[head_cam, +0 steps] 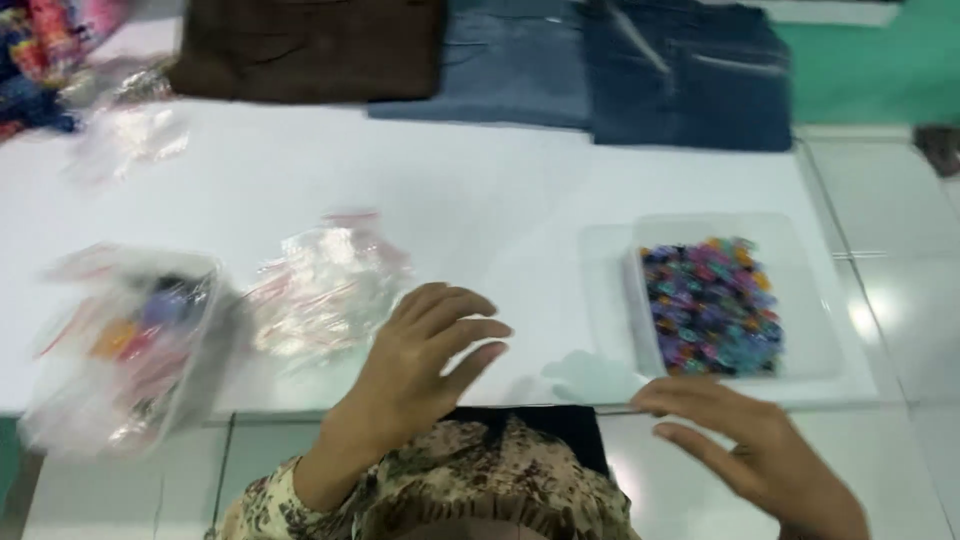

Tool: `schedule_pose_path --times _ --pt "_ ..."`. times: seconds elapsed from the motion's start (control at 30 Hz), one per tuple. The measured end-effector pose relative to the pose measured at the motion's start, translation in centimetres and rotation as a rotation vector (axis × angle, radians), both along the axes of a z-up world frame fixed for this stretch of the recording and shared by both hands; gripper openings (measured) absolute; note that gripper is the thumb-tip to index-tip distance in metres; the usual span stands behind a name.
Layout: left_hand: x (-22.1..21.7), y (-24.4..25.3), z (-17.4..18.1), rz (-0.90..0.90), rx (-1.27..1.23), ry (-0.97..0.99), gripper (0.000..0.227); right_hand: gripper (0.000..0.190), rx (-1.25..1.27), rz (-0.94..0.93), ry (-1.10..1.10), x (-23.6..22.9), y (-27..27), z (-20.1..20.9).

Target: Sorting small plastic buttons by color and packing them into small zip-lock bags.

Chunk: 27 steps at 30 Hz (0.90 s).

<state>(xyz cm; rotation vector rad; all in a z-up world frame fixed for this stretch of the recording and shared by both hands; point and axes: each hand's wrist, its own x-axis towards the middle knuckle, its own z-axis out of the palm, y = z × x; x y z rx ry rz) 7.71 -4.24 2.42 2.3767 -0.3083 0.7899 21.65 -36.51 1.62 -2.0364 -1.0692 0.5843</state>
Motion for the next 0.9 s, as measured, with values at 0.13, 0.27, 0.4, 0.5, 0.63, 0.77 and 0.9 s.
schedule_pose_path --times 0.13,0.27,0.4,0.5,0.63,0.77,0.9 --pt "7.7 -3.7 -1.2 -0.191 0.023 0.035 0.014 0.035 -0.220 -0.253 -0.151 3.4 -4.8 0.9" --pt "14.9 -7.8 -2.6 -0.304 0.161 0.126 0.017 0.036 -0.250 -0.335 -0.333 6.1 -5.7 1.5" --pt "20.2 -11.0 -3.4 -0.274 0.321 0.315 0.037 0.037 -0.360 -0.401 -0.236 9.0 -3.9 1.4" --pt "23.2 -12.7 -5.4 -0.204 0.438 0.353 0.028 0.038 -0.336 -0.321 -0.320 11.6 -3.3 -0.6" --pt "24.8 -13.7 -6.3 -0.170 0.360 0.308 0.010 0.024 -0.429 -0.255 -0.557 13.4 -0.1 0.6" --pt "25.5 -14.0 -7.2 -0.142 0.392 0.308 0.008 0.025 -0.493 -0.204 -0.539 14.4 0.6 0.1" --pt "24.9 -13.3 -5.7 -0.158 0.400 0.373 0.008 0.034 -0.557 -0.081 -0.304 14.3 1.8 1.0"
